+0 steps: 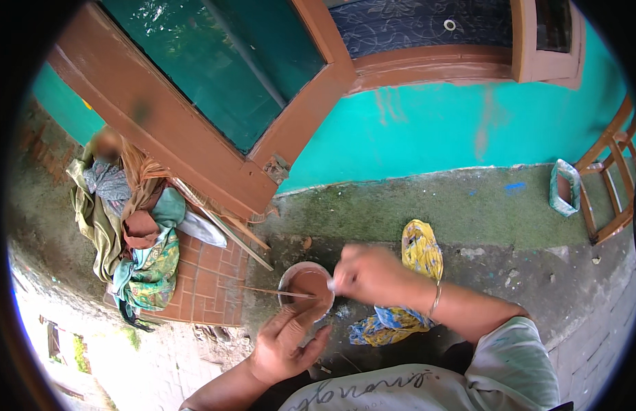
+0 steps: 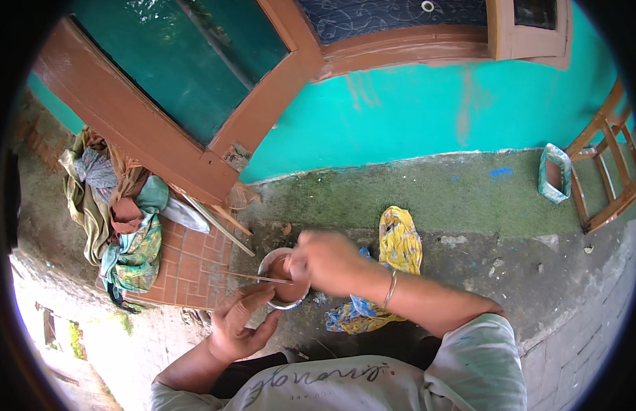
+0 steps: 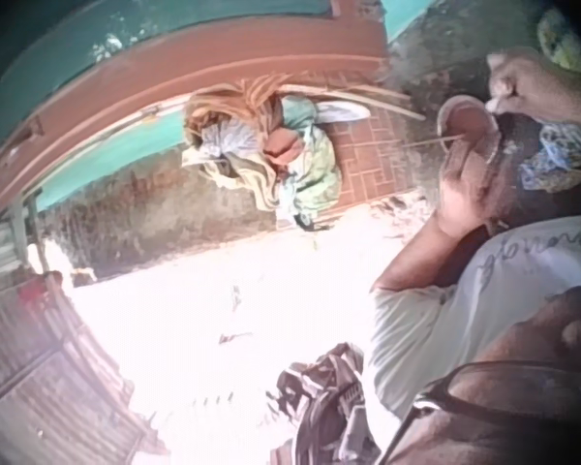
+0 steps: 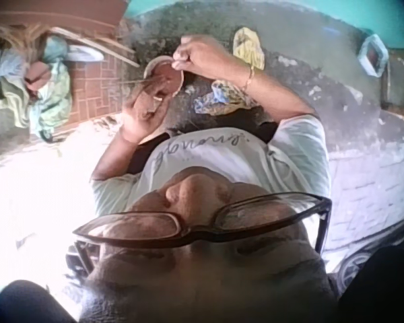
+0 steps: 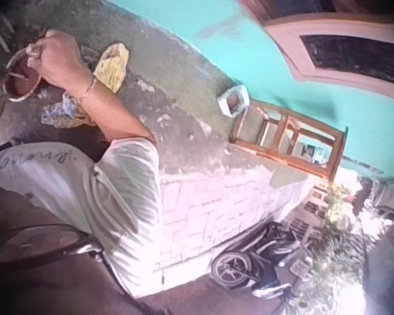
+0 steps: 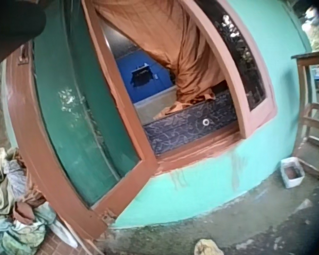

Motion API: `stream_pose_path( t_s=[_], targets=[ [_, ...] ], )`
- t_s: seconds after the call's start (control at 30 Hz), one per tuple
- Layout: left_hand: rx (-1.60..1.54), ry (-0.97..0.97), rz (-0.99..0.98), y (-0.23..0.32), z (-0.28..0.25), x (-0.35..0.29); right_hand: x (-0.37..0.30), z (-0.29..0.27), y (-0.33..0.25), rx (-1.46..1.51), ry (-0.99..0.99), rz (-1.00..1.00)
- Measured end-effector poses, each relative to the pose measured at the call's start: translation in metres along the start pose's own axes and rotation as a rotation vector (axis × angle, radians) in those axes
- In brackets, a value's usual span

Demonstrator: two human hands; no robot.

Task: The person paints a wooden window frame using a brush and a bucket of brown paint.

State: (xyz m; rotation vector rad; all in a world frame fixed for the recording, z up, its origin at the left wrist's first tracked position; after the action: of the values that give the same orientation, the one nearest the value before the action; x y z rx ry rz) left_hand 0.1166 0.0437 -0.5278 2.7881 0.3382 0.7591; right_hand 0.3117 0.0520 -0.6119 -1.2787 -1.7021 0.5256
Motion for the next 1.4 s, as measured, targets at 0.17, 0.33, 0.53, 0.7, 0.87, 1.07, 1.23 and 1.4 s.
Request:
stream_pose_path(
  t_s=[0.17,0.33,0.53,0.7,0.87,1.07,1.23,1.4],
  targets=[
    [0.007,0.007,-0.133,-0.011,-0.022,-0.010,0.048,-0.062,0.121,1.106,0.485,0.521],
    [0.031,-0.029,-0.246,-0.017,-0.025,-0.029,0.093,-0.070,0.143,1.475,0.726,0.476],
    [0.064,-0.061,-0.303,-0.020,-0.031,-0.036,0.127,-0.067,0.093,1.441,0.651,0.387],
    [0.057,-0.068,-0.339,-0.027,-0.036,-0.050,0.096,-0.049,0.037,1.371,0.527,0.351],
    [0.062,-0.083,-0.342,-0.028,-0.039,-0.055,0.072,-0.018,0.022,1.310,0.363,0.340],
    [0.045,-0.079,-0.347,-0.028,-0.042,-0.065,0.091,-0.051,0.061,1.305,0.685,0.312],
    [0.019,-0.060,-0.385,-0.026,-0.050,-0.066,0.080,-0.053,0.047,1.119,0.510,0.319],
    [0.027,-0.022,-0.376,-0.029,-0.064,-0.063,0.042,-0.033,0.047,0.249,0.155,0.425]
  ],
)
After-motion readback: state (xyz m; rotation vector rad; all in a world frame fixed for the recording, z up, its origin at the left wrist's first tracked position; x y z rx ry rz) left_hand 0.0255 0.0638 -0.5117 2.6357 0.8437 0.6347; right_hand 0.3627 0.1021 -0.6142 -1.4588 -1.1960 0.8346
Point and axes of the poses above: each hand's wrist, its own x-axis towards the middle knuckle, its own z-axis out of the palm, y = z × x, the point moved 3 cm from there along x, towards the middle knuckle, and after that the axes turned 6 degrees about z, right-handed, at the moved point
